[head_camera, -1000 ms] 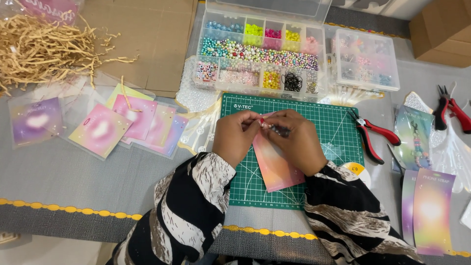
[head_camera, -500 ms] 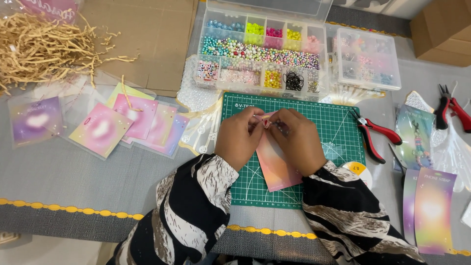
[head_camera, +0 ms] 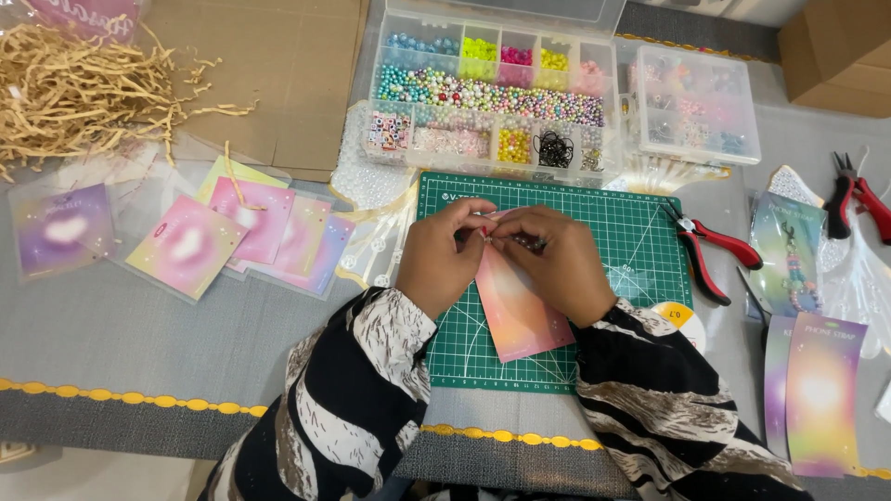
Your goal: The person places a beaded strap onto a decorative backing card, secures it, and سپس puts the assembly into a small plastic bag.
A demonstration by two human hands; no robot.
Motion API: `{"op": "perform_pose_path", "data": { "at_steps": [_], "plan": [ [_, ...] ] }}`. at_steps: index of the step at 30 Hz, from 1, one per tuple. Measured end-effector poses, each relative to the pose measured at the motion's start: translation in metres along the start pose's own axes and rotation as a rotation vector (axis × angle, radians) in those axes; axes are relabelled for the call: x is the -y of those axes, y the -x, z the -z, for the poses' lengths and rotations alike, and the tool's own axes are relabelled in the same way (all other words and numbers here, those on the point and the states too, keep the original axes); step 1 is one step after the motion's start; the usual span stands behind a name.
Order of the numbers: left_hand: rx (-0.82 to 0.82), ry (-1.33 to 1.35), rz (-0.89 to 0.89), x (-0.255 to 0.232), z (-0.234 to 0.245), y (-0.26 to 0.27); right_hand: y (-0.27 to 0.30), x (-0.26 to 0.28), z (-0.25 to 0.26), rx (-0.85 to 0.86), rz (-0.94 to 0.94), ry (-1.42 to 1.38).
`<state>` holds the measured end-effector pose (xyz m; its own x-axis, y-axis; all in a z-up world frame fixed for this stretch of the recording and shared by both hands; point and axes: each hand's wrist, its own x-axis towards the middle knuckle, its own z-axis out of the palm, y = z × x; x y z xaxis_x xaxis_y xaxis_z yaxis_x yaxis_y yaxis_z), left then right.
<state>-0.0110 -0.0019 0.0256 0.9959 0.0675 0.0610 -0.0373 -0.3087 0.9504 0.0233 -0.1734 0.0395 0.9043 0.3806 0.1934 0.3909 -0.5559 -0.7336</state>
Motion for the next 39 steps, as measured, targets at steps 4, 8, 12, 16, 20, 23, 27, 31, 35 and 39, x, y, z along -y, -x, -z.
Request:
{"op": "perform_pose_path", "data": {
  "at_steps": [4,8,12,16,20,23,27,31,35,39],
  "plan": [
    [0.079,-0.063,-0.051,0.000,0.002,0.000,0.000,-0.003,0.001,0.020,-0.025,0.021],
    [0.088,-0.128,-0.101,-0.005,0.005,0.001,-0.001,-0.007,-0.002,0.024,-0.102,-0.048],
    [0.102,-0.153,-0.108,0.004,0.006,-0.003,-0.003,0.004,0.000,0.053,-0.140,-0.094],
    [0.133,-0.154,-0.094,-0.001,0.010,-0.001,-0.006,0.012,0.004,0.049,0.000,0.099],
    [0.143,-0.140,-0.069,-0.006,0.014,-0.001,-0.013,0.009,-0.002,0.065,0.067,0.320],
    [0.146,-0.244,-0.115,0.000,0.012,-0.003,-0.014,0.007,0.000,0.108,0.107,0.596],
    [0.117,-0.386,-0.155,0.001,0.013,-0.001,-0.018,0.008,-0.002,0.117,0.134,0.684],
    [0.147,-0.399,-0.210,0.012,0.016,-0.007,-0.020,0.000,0.004,0.114,0.049,0.438],
    [0.138,-0.187,-0.183,0.007,0.029,-0.007,-0.010,0.003,0.024,0.073,-0.101,0.208],
    [0.077,0.029,-0.132,0.018,0.024,-0.011,0.002,0.011,0.033,0.063,-0.205,0.154]
  ]
}}
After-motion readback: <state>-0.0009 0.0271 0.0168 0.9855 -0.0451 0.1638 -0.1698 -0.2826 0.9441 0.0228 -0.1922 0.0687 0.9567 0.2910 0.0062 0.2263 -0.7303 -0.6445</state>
